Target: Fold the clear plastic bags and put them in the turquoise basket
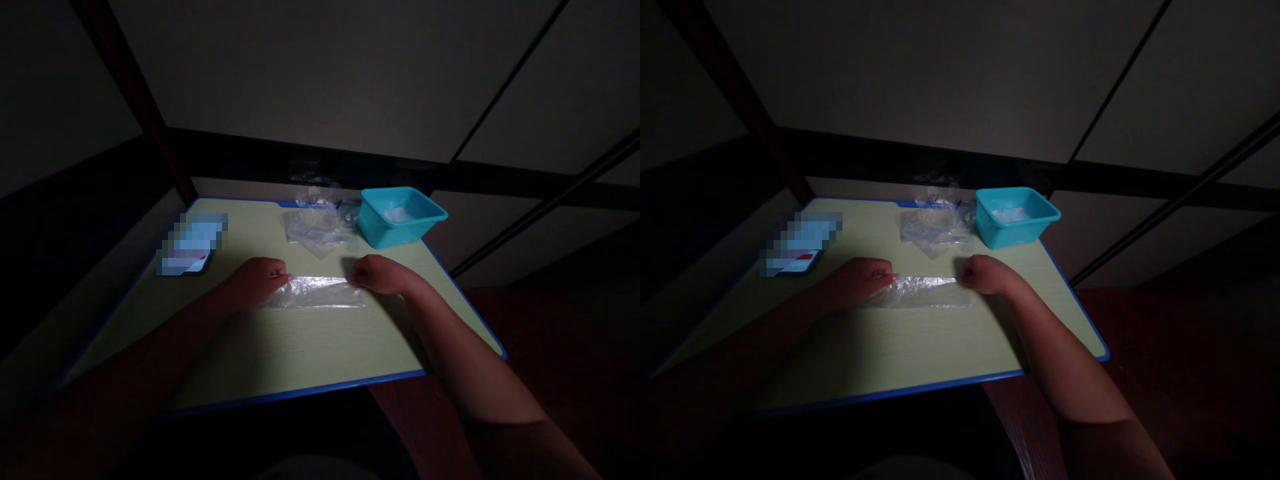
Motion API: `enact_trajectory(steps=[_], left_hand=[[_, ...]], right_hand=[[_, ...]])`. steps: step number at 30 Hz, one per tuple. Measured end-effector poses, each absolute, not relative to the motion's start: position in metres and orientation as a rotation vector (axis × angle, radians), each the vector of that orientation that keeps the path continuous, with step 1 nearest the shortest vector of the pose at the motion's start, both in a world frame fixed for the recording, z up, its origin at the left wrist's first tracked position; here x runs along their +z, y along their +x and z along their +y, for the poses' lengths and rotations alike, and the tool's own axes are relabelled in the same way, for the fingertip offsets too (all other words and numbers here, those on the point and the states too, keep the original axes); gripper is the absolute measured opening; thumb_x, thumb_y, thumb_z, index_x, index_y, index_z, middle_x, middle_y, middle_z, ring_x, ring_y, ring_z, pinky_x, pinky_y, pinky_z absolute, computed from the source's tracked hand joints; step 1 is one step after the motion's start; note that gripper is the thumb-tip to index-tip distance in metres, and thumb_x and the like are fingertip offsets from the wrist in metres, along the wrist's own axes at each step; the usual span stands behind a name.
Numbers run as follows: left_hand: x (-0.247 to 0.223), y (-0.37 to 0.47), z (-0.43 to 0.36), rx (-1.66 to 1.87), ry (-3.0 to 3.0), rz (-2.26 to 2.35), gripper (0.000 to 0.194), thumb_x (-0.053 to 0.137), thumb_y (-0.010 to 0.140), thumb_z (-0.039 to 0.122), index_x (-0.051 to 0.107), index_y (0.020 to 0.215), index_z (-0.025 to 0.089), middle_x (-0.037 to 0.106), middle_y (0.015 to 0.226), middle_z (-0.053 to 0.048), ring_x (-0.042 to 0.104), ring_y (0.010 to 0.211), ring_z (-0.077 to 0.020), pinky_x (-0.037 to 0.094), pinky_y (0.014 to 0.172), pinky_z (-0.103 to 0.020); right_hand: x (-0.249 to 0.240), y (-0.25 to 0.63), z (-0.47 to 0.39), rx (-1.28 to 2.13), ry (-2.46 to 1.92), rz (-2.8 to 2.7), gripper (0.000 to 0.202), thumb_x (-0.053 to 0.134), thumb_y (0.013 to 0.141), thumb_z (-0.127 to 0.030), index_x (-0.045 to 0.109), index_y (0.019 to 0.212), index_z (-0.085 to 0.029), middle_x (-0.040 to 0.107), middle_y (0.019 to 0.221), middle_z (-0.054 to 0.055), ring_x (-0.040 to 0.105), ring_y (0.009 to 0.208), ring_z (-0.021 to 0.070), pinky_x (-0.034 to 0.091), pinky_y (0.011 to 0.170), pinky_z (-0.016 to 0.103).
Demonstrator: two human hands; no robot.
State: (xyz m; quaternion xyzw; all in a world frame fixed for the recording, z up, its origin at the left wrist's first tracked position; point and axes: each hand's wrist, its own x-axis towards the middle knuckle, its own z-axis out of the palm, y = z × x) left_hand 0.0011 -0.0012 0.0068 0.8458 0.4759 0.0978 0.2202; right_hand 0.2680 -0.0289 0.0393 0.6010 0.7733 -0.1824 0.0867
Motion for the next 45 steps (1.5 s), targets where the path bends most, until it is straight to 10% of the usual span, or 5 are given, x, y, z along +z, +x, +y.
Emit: enact_trajectory(steps=[24, 31, 37, 45], left_hand=[[0.001, 0.002, -0.001, 0.351, 2.331, 1.355, 0.024, 0.051, 0.079, 0.040, 0.057, 0.069, 0.019, 0.060, 0.065, 0.000, 0.054, 0.062, -0.0163, 0.035, 0.057, -0.026], [0.010, 0.015, -0.028, 0.797, 2.806, 1.311, 0.028, 0.053, 0.086, 0.032, 0.062, 0.102, 0.012, 0.064, 0.106, -0.016, 0.057, 0.102, -0.0312, 0.042, 0.089, -0.047], [-0.009, 0.037, -0.071, 0.481, 2.932, 0.527, 0.092, 0.043, 0.085, 0.069, 0.016, 0.150, 0.010, 0.021, 0.156, -0.022, 0.019, 0.144, -0.0344, 0.018, 0.116, -0.051], [0.001, 0.041, -0.096, 0.160, 2.807, 0.209, 0.088, 0.038, 0.089, 0.066, 0.014, 0.152, 0.010, 0.014, 0.157, -0.018, 0.017, 0.145, -0.0287, 0.020, 0.118, -0.039]], right_hand=[[0.015, 0.243, -0.039, -0.425, 1.860, 2.686, 0.009, 0.060, 0.085, -0.026, 0.064, 0.087, -0.018, 0.068, 0.076, 0.003, 0.055, 0.064, 0.0136, 0.028, 0.056, 0.023], [0.020, 0.236, -0.043, -0.311, 1.893, 2.521, 0.023, 0.057, 0.086, -0.040, 0.061, 0.094, -0.020, 0.070, 0.083, 0.006, 0.061, 0.071, 0.0181, 0.026, 0.055, 0.025], [0.021, 0.232, -0.043, -0.256, 1.859, 2.473, 0.023, 0.051, 0.088, -0.034, 0.059, 0.103, -0.019, 0.072, 0.089, 0.009, 0.065, 0.076, 0.0214, 0.029, 0.055, 0.027], [0.019, 0.230, -0.043, -0.207, 1.919, 2.391, 0.032, 0.041, 0.094, -0.039, 0.059, 0.108, -0.017, 0.071, 0.091, 0.013, 0.066, 0.079, 0.0232, 0.033, 0.058, 0.028]])
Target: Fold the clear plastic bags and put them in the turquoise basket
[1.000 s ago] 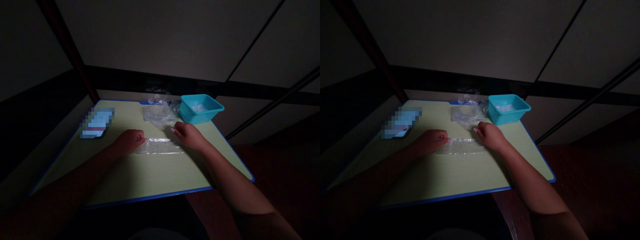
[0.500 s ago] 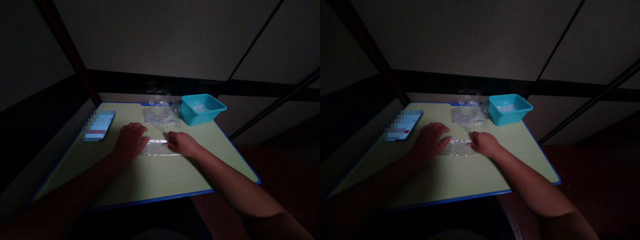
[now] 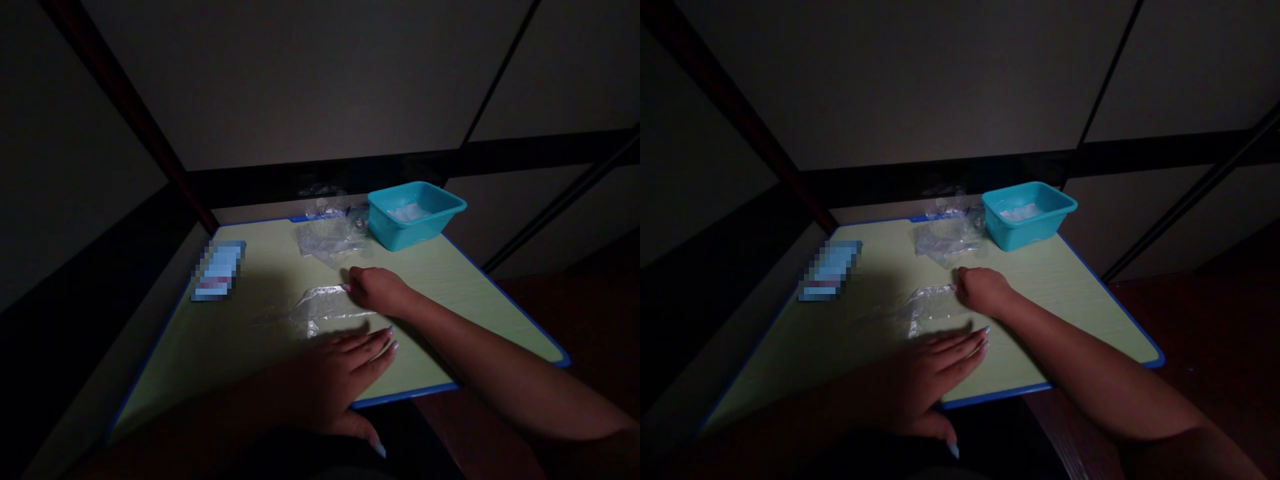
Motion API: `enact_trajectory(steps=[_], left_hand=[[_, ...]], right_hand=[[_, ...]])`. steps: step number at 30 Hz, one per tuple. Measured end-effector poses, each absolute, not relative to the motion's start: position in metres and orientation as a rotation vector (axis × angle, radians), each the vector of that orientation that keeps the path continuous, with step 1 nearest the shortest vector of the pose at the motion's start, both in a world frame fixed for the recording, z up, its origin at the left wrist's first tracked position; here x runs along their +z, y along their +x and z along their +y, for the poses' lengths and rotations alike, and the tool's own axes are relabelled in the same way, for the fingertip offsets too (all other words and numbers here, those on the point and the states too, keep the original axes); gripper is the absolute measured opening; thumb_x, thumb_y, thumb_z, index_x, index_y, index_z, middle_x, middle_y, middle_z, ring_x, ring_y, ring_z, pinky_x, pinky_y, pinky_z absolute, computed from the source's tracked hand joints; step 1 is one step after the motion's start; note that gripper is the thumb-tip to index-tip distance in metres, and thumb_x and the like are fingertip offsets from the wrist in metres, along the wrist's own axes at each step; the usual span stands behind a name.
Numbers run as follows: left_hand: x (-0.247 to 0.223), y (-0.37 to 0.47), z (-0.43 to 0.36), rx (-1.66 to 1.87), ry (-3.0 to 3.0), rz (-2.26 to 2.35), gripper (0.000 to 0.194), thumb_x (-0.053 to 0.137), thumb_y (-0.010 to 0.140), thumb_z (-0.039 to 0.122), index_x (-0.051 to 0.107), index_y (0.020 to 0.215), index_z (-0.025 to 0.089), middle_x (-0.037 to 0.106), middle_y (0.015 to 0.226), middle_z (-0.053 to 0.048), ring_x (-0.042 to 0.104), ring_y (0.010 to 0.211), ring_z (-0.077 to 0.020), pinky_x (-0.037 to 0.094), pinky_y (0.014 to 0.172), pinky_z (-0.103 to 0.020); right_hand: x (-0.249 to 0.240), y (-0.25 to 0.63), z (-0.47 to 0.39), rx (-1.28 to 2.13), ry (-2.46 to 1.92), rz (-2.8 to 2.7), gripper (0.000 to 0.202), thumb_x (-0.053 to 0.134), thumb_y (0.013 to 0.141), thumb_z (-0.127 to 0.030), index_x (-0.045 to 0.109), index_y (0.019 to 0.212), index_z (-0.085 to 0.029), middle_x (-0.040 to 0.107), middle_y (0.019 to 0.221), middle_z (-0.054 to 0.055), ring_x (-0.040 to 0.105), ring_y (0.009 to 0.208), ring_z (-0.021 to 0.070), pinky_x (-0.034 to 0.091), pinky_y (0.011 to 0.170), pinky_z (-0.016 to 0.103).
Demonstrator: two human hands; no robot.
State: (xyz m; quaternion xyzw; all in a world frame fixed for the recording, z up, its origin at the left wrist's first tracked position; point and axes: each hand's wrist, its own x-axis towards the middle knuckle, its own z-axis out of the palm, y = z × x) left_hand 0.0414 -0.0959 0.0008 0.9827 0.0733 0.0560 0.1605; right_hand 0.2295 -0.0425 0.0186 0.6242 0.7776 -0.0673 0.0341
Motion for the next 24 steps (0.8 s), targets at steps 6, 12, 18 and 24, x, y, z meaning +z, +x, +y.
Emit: enact_trajectory(steps=[6, 12, 18, 24], left_hand=[[-0.004, 0.039, -0.082, 0.141, 2.778, 0.422, 0.090, 0.038, 0.088, 0.068, 0.011, 0.153, 0.012, 0.022, 0.156, -0.018, 0.011, 0.146, -0.0339, 0.016, 0.117, -0.054], [0.004, 0.038, -0.079, 0.267, 2.749, 0.548, 0.083, 0.053, 0.087, 0.057, 0.022, 0.150, 0.014, 0.035, 0.151, -0.018, 0.023, 0.143, -0.0330, 0.023, 0.115, -0.051], [-0.002, 0.038, -0.074, 0.162, 2.849, 0.702, 0.086, 0.057, 0.084, 0.058, 0.025, 0.150, 0.014, 0.030, 0.152, -0.023, 0.030, 0.139, -0.0371, 0.030, 0.109, -0.054], [-0.007, 0.035, -0.072, 0.054, 2.967, 0.923, 0.088, 0.059, 0.080, 0.063, 0.024, 0.151, 0.025, 0.025, 0.154, -0.024, 0.033, 0.136, -0.0434, 0.033, 0.103, -0.061]], right_hand=[[0.018, 0.231, -0.040, -0.239, 1.912, 2.420, 0.027, 0.042, 0.094, -0.036, 0.060, 0.103, -0.018, 0.071, 0.088, 0.012, 0.065, 0.076, 0.0224, 0.029, 0.055, 0.028], [0.017, 0.232, -0.040, -0.257, 1.900, 2.426, 0.029, 0.041, 0.093, -0.035, 0.061, 0.103, -0.017, 0.071, 0.088, 0.012, 0.064, 0.074, 0.0213, 0.026, 0.054, 0.028], [0.018, 0.233, -0.041, -0.255, 1.884, 2.455, 0.026, 0.043, 0.091, -0.034, 0.060, 0.103, -0.017, 0.071, 0.086, 0.011, 0.063, 0.072, 0.0210, 0.025, 0.053, 0.028], [0.019, 0.232, -0.042, -0.257, 1.883, 2.458, 0.025, 0.043, 0.094, -0.035, 0.059, 0.102, -0.018, 0.071, 0.086, 0.011, 0.064, 0.074, 0.0205, 0.025, 0.053, 0.028]])
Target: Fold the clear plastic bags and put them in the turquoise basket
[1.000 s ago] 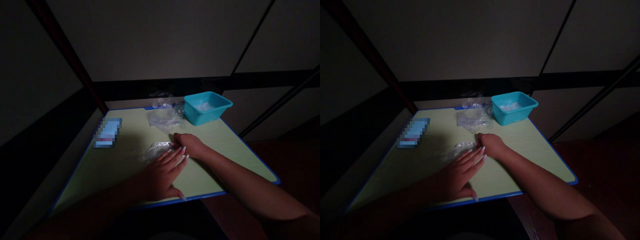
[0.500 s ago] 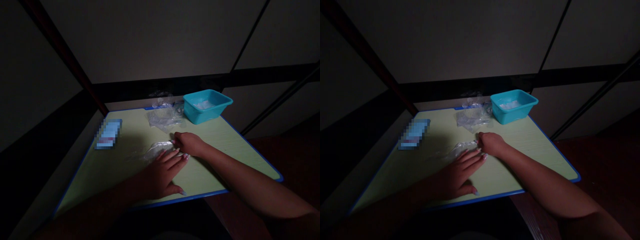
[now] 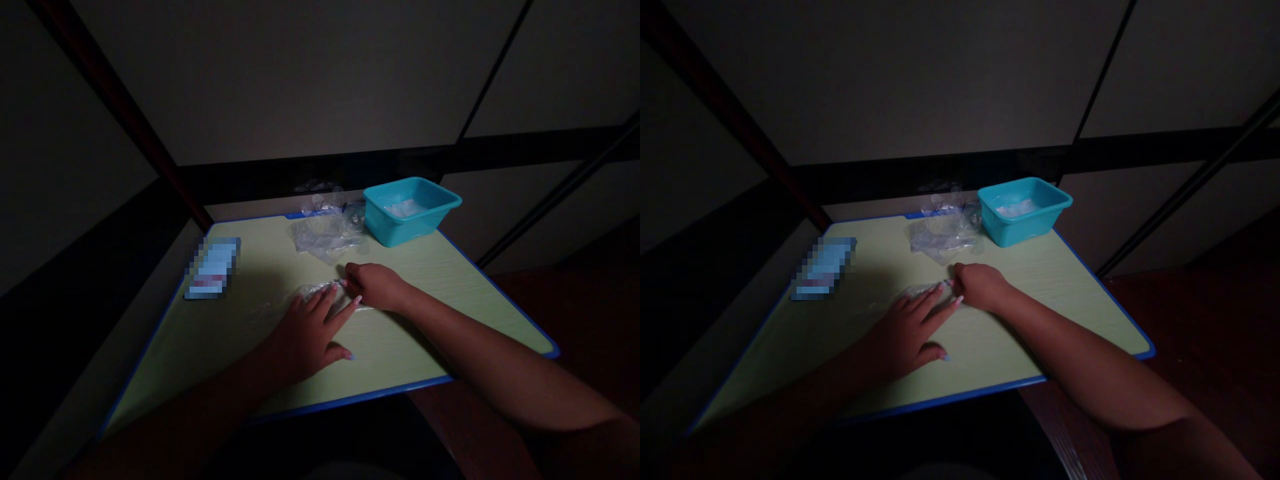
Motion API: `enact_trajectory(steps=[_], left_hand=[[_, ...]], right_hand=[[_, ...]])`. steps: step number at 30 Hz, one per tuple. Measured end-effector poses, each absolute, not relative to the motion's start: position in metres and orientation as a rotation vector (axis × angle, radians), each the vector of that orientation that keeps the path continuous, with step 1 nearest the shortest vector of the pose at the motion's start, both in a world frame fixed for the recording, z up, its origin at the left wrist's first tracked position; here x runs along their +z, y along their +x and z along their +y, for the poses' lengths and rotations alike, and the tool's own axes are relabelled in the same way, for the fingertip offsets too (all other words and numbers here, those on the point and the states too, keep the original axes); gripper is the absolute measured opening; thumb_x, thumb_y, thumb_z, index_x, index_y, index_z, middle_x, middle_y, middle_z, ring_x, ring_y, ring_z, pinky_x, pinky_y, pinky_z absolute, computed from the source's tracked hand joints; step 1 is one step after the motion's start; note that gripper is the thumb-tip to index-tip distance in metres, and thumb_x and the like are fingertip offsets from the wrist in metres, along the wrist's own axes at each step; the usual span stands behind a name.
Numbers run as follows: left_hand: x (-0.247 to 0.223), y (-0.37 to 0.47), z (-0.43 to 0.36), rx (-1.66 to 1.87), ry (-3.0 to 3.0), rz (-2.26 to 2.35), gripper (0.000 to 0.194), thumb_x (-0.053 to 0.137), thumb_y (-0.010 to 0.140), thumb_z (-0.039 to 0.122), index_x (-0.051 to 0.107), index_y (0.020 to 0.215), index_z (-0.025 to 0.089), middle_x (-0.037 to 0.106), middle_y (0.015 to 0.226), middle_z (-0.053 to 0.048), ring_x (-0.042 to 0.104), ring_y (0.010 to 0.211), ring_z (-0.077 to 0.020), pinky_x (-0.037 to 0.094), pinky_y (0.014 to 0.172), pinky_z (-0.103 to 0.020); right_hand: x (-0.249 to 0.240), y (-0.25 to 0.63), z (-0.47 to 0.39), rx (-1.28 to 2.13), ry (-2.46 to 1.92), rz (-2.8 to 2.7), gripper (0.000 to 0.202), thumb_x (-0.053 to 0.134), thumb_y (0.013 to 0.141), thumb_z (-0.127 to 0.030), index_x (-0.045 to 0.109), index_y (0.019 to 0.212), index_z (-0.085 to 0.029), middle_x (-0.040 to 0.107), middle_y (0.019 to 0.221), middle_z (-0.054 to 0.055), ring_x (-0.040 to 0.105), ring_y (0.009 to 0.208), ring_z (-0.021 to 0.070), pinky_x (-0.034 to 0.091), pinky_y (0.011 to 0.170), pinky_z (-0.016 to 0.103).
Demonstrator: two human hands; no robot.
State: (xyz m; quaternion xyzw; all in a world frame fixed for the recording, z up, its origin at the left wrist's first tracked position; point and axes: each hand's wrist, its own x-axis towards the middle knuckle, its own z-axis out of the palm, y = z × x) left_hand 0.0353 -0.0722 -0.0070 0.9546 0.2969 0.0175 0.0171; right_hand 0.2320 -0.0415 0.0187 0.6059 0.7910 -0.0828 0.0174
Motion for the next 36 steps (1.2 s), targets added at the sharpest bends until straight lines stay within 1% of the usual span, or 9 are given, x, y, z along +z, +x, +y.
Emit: enact_trajectory(steps=[9, 14, 18, 24, 27, 29, 31, 32, 36], left_hand=[[-0.008, 0.035, -0.076, -0.019, 2.923, 1.342, 0.084, 0.059, 0.078, 0.064, 0.030, 0.149, 0.029, 0.031, 0.151, -0.024, 0.029, 0.134, -0.0529, 0.031, 0.094, -0.071], [-0.006, 0.034, -0.071, 0.032, 3.012, 1.012, 0.086, 0.052, 0.082, 0.067, 0.027, 0.150, 0.021, 0.027, 0.154, -0.023, 0.023, 0.141, -0.0430, 0.023, 0.105, -0.066], [-0.014, 0.032, -0.069, 0.081, 2.981, 0.741, 0.090, 0.042, 0.084, 0.072, 0.022, 0.151, 0.015, 0.020, 0.156, -0.020, 0.019, 0.145, -0.0331, 0.019, 0.113, -0.054], [-0.019, 0.030, -0.069, -0.049, 2.886, 0.966, 0.082, 0.033, 0.090, 0.066, 0.023, 0.150, 0.010, 0.019, 0.155, -0.023, 0.016, 0.145, -0.0355, 0.022, 0.110, -0.058], [-0.011, 0.027, -0.059, 0.019, 2.847, 1.092, 0.078, 0.039, 0.090, 0.060, 0.028, 0.148, 0.009, 0.025, 0.154, -0.024, 0.021, 0.143, -0.0373, 0.027, 0.108, -0.057], [-0.001, 0.021, -0.045, 0.142, 2.815, 1.116, 0.068, 0.045, 0.090, 0.051, 0.036, 0.143, 0.008, 0.037, 0.148, -0.024, 0.033, 0.138, -0.0350, 0.032, 0.107, -0.051], [0.010, 0.009, -0.026, 0.254, 2.734, 1.220, 0.050, 0.043, 0.090, 0.038, 0.049, 0.130, 0.009, 0.056, 0.129, -0.019, 0.051, 0.121, -0.0297, 0.039, 0.102, -0.044], [0.015, 0.001, -0.016, 0.284, 2.687, 1.300, 0.042, 0.040, 0.090, 0.032, 0.054, 0.123, 0.010, 0.060, 0.119, -0.018, 0.055, 0.113, -0.0281, 0.042, 0.099, -0.042], [0.029, -0.028, 0.010, 0.109, 2.608, 1.496, 0.029, 0.047, 0.075, 0.019, 0.057, 0.102, 0.015, 0.061, 0.103, -0.012, 0.058, 0.098, -0.0254, 0.046, 0.084, -0.036]], right_hand=[[0.021, 0.231, -0.044, -0.270, 1.904, 2.435, 0.028, 0.043, 0.093, -0.038, 0.059, 0.104, -0.017, 0.071, 0.087, 0.011, 0.063, 0.073, 0.0205, 0.024, 0.053, 0.028], [0.019, 0.232, -0.043, -0.275, 1.892, 2.457, 0.025, 0.045, 0.092, -0.035, 0.059, 0.103, -0.017, 0.071, 0.087, 0.011, 0.063, 0.073, 0.0204, 0.024, 0.053, 0.028], [0.019, 0.232, -0.042, -0.260, 1.875, 2.450, 0.023, 0.045, 0.093, -0.034, 0.058, 0.103, -0.018, 0.070, 0.087, 0.010, 0.063, 0.072, 0.0198, 0.025, 0.053, 0.028], [0.021, 0.232, -0.044, -0.231, 1.874, 2.433, 0.026, 0.043, 0.094, -0.038, 0.057, 0.103, -0.018, 0.070, 0.085, 0.010, 0.063, 0.072, 0.0200, 0.025, 0.053, 0.028], [0.021, 0.232, -0.045, -0.249, 1.872, 2.442, 0.026, 0.043, 0.094, -0.038, 0.056, 0.103, -0.018, 0.070, 0.084, 0.009, 0.063, 0.072, 0.0202, 0.025, 0.053, 0.028], [0.021, 0.232, -0.045, -0.254, 1.874, 2.446, 0.026, 0.043, 0.094, -0.038, 0.056, 0.103, -0.018, 0.070, 0.085, 0.009, 0.063, 0.072, 0.0206, 0.025, 0.053, 0.028], [0.020, 0.233, -0.044, -0.261, 1.871, 2.453, 0.026, 0.043, 0.093, -0.038, 0.057, 0.104, -0.018, 0.070, 0.086, 0.010, 0.063, 0.072, 0.0209, 0.025, 0.054, 0.028], [0.020, 0.233, -0.044, -0.264, 1.868, 2.455, 0.027, 0.042, 0.093, -0.038, 0.057, 0.104, -0.018, 0.070, 0.086, 0.010, 0.062, 0.072, 0.0210, 0.025, 0.054, 0.028], [0.019, 0.233, -0.043, -0.264, 1.863, 2.448, 0.029, 0.042, 0.093, -0.039, 0.057, 0.105, -0.018, 0.070, 0.087, 0.010, 0.062, 0.072, 0.0217, 0.025, 0.054, 0.028]])
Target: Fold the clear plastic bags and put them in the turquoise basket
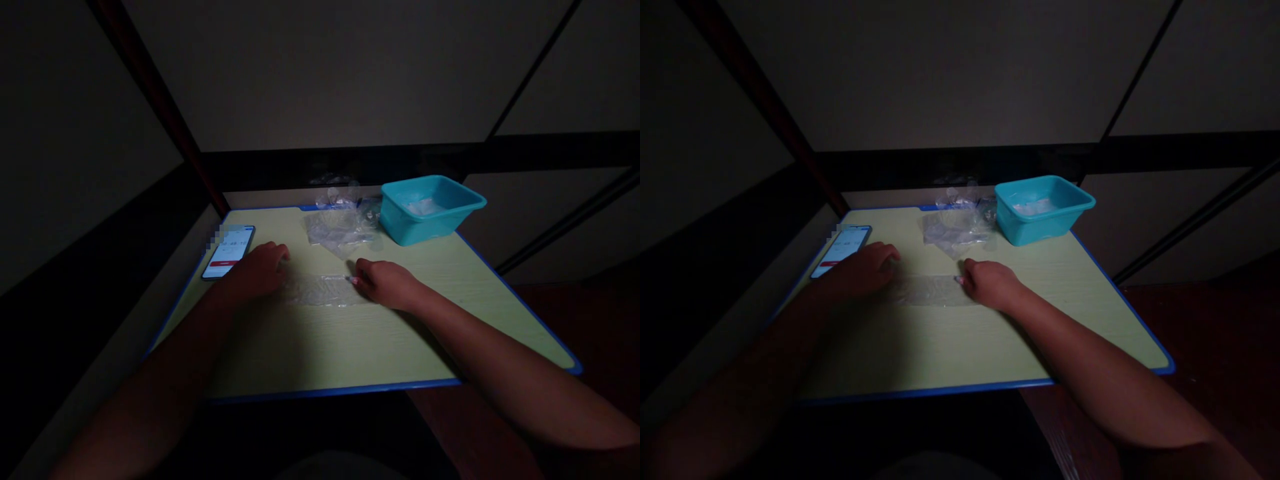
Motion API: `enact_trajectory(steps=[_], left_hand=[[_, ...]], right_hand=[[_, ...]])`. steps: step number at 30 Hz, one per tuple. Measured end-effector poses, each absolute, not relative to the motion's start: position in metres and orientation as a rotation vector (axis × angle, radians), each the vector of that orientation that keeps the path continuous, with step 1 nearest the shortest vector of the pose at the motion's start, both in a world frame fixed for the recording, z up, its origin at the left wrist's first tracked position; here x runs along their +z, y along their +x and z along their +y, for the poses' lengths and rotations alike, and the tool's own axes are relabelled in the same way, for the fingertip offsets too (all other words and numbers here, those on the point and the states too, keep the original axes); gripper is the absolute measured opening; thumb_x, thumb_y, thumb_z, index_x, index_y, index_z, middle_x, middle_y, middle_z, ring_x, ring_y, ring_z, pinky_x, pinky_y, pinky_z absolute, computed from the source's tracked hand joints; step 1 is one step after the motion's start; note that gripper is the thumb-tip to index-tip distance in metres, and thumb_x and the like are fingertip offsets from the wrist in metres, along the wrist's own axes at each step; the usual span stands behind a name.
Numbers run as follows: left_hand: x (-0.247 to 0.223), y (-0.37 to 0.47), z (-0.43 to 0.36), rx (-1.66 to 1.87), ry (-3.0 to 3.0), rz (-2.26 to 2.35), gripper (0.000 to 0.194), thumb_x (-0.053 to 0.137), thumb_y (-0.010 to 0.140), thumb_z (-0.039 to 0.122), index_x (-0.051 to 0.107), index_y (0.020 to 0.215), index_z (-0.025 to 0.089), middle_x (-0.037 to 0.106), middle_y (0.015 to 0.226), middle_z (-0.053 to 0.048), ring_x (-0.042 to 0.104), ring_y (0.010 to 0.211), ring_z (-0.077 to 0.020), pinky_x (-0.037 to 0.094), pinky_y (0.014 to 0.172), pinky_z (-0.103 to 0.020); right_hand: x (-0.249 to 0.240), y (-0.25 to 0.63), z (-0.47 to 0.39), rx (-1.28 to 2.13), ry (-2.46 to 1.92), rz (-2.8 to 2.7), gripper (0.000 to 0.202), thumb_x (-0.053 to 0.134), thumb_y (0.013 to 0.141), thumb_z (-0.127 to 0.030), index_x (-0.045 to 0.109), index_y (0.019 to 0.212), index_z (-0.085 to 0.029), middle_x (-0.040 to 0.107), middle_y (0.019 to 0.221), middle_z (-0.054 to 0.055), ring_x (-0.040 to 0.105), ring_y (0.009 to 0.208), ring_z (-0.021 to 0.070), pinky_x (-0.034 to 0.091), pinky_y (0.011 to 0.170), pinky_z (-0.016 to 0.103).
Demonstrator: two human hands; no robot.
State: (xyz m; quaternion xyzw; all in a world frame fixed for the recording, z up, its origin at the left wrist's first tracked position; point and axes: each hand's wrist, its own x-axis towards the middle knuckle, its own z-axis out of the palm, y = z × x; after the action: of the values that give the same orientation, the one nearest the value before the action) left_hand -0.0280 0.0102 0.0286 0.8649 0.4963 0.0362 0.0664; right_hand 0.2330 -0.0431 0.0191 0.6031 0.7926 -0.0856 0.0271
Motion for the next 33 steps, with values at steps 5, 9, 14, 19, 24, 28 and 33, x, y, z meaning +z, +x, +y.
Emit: enact_trajectory(steps=[5, 9, 14, 19, 24, 28, 33], left_hand=[[0.038, -0.042, 0.007, -0.256, 2.439, 1.480, 0.023, 0.053, 0.070, 0.027, 0.053, 0.092, 0.019, 0.063, 0.089, -0.007, 0.059, 0.076, -0.0214, 0.040, 0.061, -0.029], [0.045, -0.044, 0.003, -0.378, 2.388, 1.451, 0.028, 0.059, 0.065, 0.028, 0.051, 0.090, 0.019, 0.064, 0.086, -0.007, 0.058, 0.074, -0.0212, 0.037, 0.058, -0.028], [0.045, -0.041, 0.003, -0.410, 2.333, 1.529, 0.020, 0.061, 0.066, 0.035, 0.056, 0.078, 0.019, 0.064, 0.082, -0.004, 0.058, 0.072, -0.0196, 0.035, 0.056, -0.027], [0.042, -0.036, 0.002, -0.370, 2.344, 1.512, 0.012, 0.058, 0.068, 0.026, 0.060, 0.077, 0.018, 0.065, 0.081, -0.004, 0.058, 0.071, -0.0185, 0.035, 0.056, -0.027], [0.042, -0.033, 0.001, -0.347, 2.395, 1.462, 0.009, 0.054, 0.069, 0.017, 0.061, 0.074, 0.017, 0.065, 0.079, -0.004, 0.058, 0.070, -0.0181, 0.036, 0.058, -0.027], [0.041, -0.035, 0.004, -0.284, 2.419, 1.470, 0.008, 0.054, 0.069, 0.015, 0.061, 0.072, 0.017, 0.064, 0.077, -0.004, 0.058, 0.070, -0.0177, 0.035, 0.059, -0.027], [0.043, -0.038, 0.008, -0.252, 2.359, 1.471, 0.007, 0.054, 0.069, 0.015, 0.061, 0.072, 0.017, 0.064, 0.074, -0.002, 0.057, 0.067, -0.0167, 0.034, 0.057, -0.026]], right_hand=[[0.018, 0.233, -0.043, -0.257, 1.870, 2.428, 0.031, 0.041, 0.094, -0.039, 0.057, 0.108, -0.018, 0.071, 0.088, 0.011, 0.062, 0.073, 0.0220, 0.026, 0.055, 0.028], [0.017, 0.233, -0.042, -0.244, 1.868, 2.449, 0.029, 0.042, 0.093, -0.040, 0.058, 0.106, -0.018, 0.070, 0.087, 0.010, 0.061, 0.072, 0.0208, 0.026, 0.055, 0.028], [0.017, 0.235, -0.042, -0.227, 1.851, 2.465, 0.026, 0.045, 0.092, -0.040, 0.058, 0.099, -0.018, 0.069, 0.084, 0.009, 0.062, 0.072, 0.0206, 0.025, 0.054, 0.028], [0.017, 0.234, -0.042, -0.249, 1.860, 2.475, 0.026, 0.046, 0.092, -0.041, 0.057, 0.097, -0.019, 0.069, 0.083, 0.008, 0.061, 0.071, 0.0200, 0.025, 0.053, 0.027], [0.017, 0.234, -0.042, -0.262, 1.869, 2.465, 0.026, 0.046, 0.091, -0.043, 0.057, 0.096, -0.019, 0.069, 0.083, 0.008, 0.061, 0.071, 0.0201, 0.026, 0.054, 0.027], [0.017, 0.235, -0.042, -0.266, 1.863, 2.473, 0.026, 0.046, 0.091, -0.043, 0.057, 0.095, -0.020, 0.069, 0.083, 0.007, 0.061, 0.072, 0.0201, 0.026, 0.053, 0.027], [0.017, 0.235, -0.042, -0.261, 1.865, 2.480, 0.025, 0.046, 0.091, -0.042, 0.057, 0.097, -0.020, 0.069, 0.082, 0.007, 0.061, 0.071, 0.0201, 0.025, 0.053, 0.027]])
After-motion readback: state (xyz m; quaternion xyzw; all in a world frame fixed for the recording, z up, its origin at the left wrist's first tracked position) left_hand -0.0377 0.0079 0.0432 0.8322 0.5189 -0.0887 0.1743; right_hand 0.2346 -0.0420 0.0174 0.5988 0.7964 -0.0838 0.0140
